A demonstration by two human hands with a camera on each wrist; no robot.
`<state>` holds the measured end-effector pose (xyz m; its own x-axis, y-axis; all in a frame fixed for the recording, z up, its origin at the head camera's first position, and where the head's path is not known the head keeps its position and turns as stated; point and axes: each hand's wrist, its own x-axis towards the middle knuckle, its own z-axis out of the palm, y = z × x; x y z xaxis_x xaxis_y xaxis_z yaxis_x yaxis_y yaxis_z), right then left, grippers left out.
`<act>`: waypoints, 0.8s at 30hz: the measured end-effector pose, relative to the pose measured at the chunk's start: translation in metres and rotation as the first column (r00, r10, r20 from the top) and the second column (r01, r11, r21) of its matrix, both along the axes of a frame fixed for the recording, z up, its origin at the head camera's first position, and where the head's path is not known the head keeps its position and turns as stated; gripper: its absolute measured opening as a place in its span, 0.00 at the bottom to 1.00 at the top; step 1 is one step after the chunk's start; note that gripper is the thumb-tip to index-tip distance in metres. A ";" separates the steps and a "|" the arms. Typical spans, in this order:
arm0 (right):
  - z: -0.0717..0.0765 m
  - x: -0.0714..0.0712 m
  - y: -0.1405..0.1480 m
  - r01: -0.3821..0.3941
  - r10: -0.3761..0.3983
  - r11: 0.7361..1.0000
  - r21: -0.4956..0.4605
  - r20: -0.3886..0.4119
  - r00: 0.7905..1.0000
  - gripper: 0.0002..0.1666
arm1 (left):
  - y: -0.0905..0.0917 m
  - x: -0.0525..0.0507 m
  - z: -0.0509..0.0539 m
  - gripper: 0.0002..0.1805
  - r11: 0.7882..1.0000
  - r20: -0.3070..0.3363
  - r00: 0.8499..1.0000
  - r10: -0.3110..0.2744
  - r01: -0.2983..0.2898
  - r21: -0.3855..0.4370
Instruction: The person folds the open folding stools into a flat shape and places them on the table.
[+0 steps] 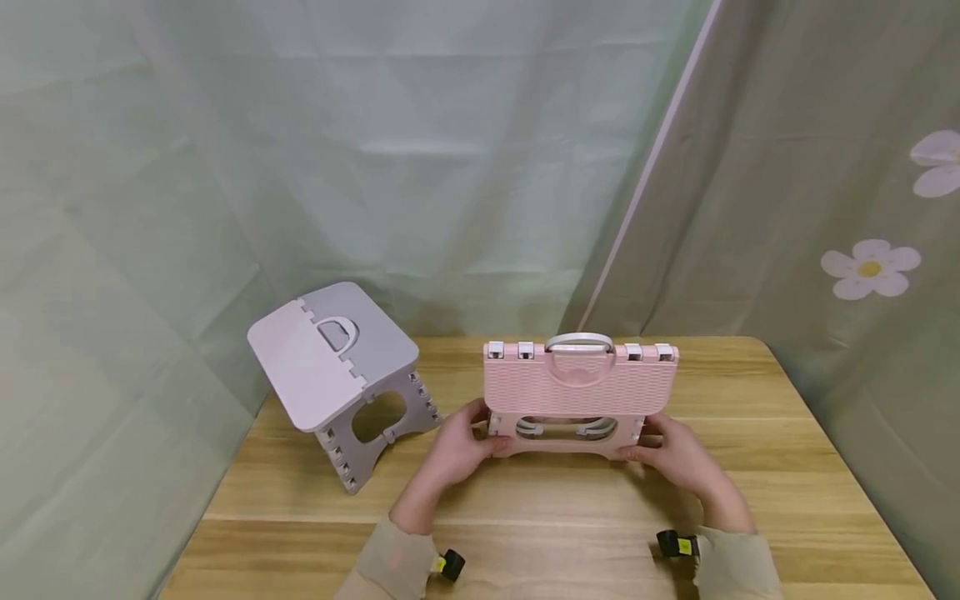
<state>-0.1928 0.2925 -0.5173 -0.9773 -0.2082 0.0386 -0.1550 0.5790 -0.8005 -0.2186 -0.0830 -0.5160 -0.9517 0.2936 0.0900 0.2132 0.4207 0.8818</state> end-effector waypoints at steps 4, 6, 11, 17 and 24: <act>-0.001 -0.001 0.000 0.021 -0.020 1.000 0.011 -0.034 0.999 0.34 | 0.001 0.000 0.000 0.30 1.000 -0.012 1.000 0.018 -0.018 0.002; -0.002 -0.002 -0.001 0.033 -0.032 0.999 0.028 -0.051 0.998 0.33 | 0.001 0.000 0.001 0.28 1.000 -0.008 1.000 0.020 -0.020 0.006; -0.004 -0.003 -0.004 0.062 -0.058 0.996 0.058 -0.069 0.996 0.31 | 0.001 0.001 0.000 0.23 1.000 0.007 1.000 0.027 -0.027 0.008; -0.004 -0.004 -0.006 0.070 -0.068 0.997 0.043 -0.058 0.996 0.26 | 0.000 0.002 0.000 0.18 0.999 0.022 0.999 0.044 -0.044 0.001; -0.005 -0.005 -0.006 0.056 -0.055 0.998 0.023 -0.035 0.998 0.29 | 0.001 0.000 0.000 0.17 0.999 0.015 0.999 0.039 -0.038 -0.022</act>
